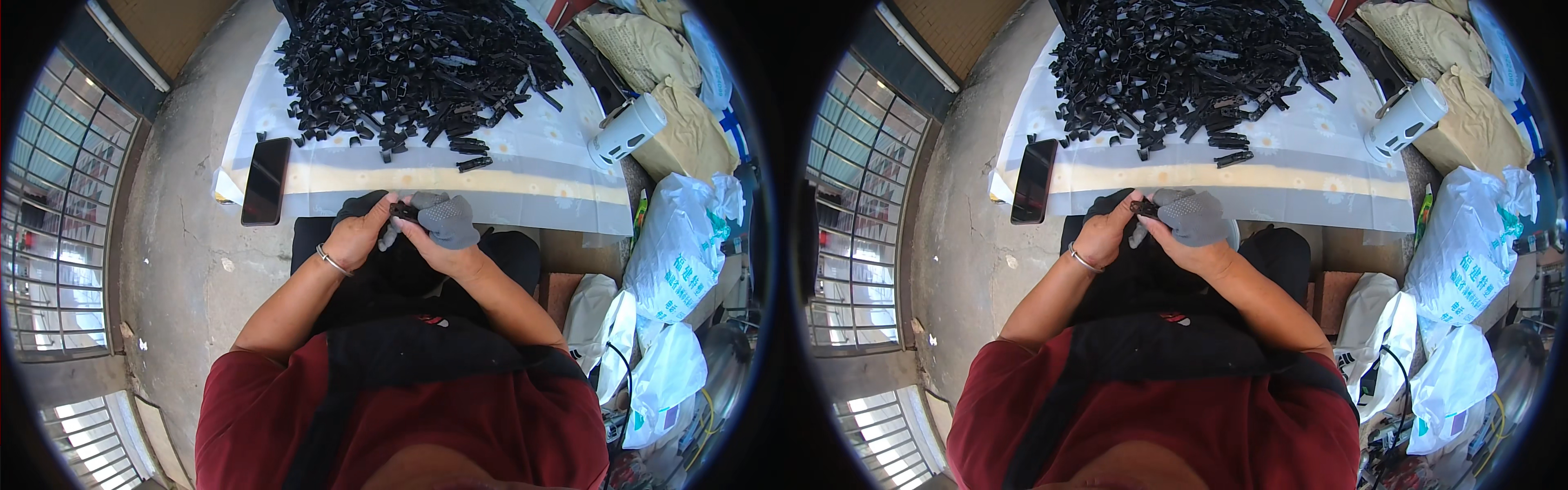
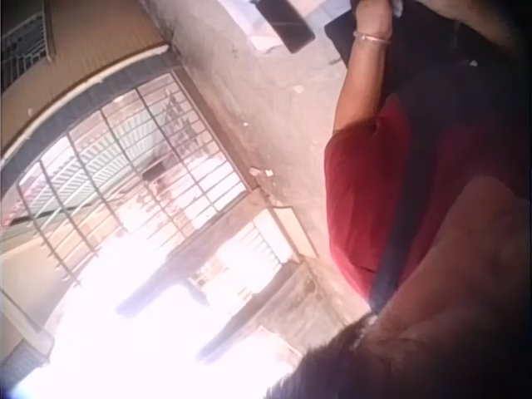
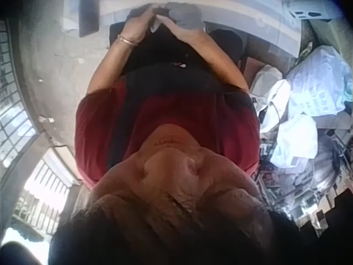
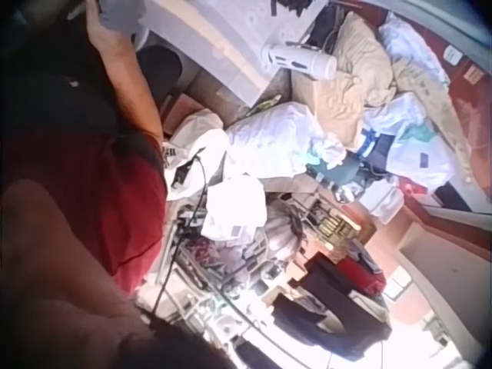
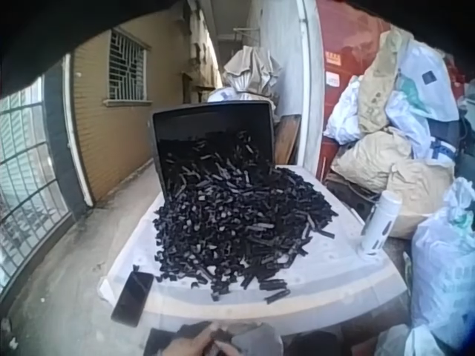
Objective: Sorting small black plastic components on a table in a manufacturing facility.
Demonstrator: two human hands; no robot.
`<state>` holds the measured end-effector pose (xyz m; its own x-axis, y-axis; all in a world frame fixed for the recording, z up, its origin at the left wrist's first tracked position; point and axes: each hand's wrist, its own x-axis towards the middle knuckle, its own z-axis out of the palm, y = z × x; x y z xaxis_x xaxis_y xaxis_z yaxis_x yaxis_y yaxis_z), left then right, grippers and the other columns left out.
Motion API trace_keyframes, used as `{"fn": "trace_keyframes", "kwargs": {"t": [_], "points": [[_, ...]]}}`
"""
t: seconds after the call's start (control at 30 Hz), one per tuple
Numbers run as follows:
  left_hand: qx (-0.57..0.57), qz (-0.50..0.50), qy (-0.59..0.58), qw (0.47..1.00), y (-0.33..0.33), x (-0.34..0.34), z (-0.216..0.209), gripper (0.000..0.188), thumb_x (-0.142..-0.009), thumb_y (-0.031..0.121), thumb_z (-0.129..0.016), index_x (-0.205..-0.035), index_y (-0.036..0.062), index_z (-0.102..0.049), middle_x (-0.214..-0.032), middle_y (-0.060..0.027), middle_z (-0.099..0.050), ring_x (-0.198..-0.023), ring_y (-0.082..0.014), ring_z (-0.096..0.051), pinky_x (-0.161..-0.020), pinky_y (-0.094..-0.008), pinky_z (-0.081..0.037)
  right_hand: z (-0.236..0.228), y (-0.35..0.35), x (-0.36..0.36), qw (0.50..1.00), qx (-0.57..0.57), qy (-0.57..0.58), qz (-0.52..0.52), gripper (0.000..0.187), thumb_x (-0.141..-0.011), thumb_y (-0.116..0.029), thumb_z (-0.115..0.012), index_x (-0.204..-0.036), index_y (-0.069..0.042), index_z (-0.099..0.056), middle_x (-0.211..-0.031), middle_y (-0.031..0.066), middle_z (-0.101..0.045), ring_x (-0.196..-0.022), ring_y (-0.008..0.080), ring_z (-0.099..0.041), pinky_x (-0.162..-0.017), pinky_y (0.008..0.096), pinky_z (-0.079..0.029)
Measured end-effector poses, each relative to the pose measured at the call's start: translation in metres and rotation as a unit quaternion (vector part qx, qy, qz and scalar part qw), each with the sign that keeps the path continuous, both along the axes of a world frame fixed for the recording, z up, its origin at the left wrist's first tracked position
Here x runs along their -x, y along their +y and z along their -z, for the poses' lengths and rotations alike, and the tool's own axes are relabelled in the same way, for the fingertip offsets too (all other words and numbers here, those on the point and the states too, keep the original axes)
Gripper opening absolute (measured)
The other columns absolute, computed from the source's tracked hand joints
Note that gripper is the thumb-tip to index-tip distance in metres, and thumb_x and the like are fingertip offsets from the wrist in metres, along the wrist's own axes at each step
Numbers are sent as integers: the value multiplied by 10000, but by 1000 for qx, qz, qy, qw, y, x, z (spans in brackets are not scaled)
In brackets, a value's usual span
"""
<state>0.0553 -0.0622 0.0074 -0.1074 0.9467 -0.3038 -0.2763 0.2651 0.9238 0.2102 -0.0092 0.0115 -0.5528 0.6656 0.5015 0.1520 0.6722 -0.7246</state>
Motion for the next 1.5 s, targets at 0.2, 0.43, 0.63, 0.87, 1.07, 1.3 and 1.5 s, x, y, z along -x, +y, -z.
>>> {"fn": "trace_keyframes", "kwargs": {"t": [0.2,0.43,0.63,0.87,1.07,1.3,1.5], "points": [[-117,75,460,877,-4,8,0,345,-925,324,-387,-1080,78,-573,-770,-128,-594,-629,-237,-585,-637,-294,-467,-22,0,0,990,-107,-89,14,244,-774,-210,-630,-930,-26,-590,-849,116,-604,-789,284,-580,-706,351,-458],[-106,21,304,946,1,4,-21,386,-920,327,-404,-840,4,-598,-720,-110,-609,-674,-223,-581,-630,-318,-441,-24,-8,-19,970,-177,-157,52,184,-781,-198,-611,-860,-32,-600,-817,97,-608,-724,280,-564,-657,376,-443],[-137,31,338,930,-1,2,-30,369,-925,299,-397,-846,2,-601,-750,-124,-622,-702,-249,-584,-656,-327,-443,-23,-9,-19,952,-217,-202,72,155,-770,-194,-603,-832,-52,-612,-799,88,-603,-695,286,-552,-622,379,-433],[-221,25,462,859,1,-10,-21,313,-913,236,-395,-807,7,-581,-763,-196,-598,-700,-367,-570,-608,-386,-451,-4,-9,-6,937,-278,-196,73,145,-789,-232,-571,-830,-96,-602,-738,76,-587,-676,271,-558,-603,387,-440],[-95,116,582,799,18,17,-23,466,-874,429,-414,-875,4,-606,-847,-184,-608,-794,-348,-578,-717,-398,-451,-22,14,-17,952,-65,-297,12,298,-856,-314,-492,-963,-52,-586,-886,149,-599,-849,327,-559,-744,408,-436],[-136,-36,724,675,75,21,-4,311,-814,323,-518,-914,42,-605,-849,-149,-608,-787,-297,-594,-698,-369,-474,-24,71,-28,875,-73,-429,213,314,-871,-327,-437,-992,-82,-592,-864,155,-602,-811,333,-574,-702,430,-448],[-236,-34,729,641,72,23,10,166,-778,203,-548,-845,58,-595,-796,-140,-601,-714,-298,-594,-641,-371,-479,-14,51,-29,910,-160,-325,204,171,-807,-183,-529,-854,-29,-585,-746,151,-561,-729,324,-554,-653,417,-440]]}}
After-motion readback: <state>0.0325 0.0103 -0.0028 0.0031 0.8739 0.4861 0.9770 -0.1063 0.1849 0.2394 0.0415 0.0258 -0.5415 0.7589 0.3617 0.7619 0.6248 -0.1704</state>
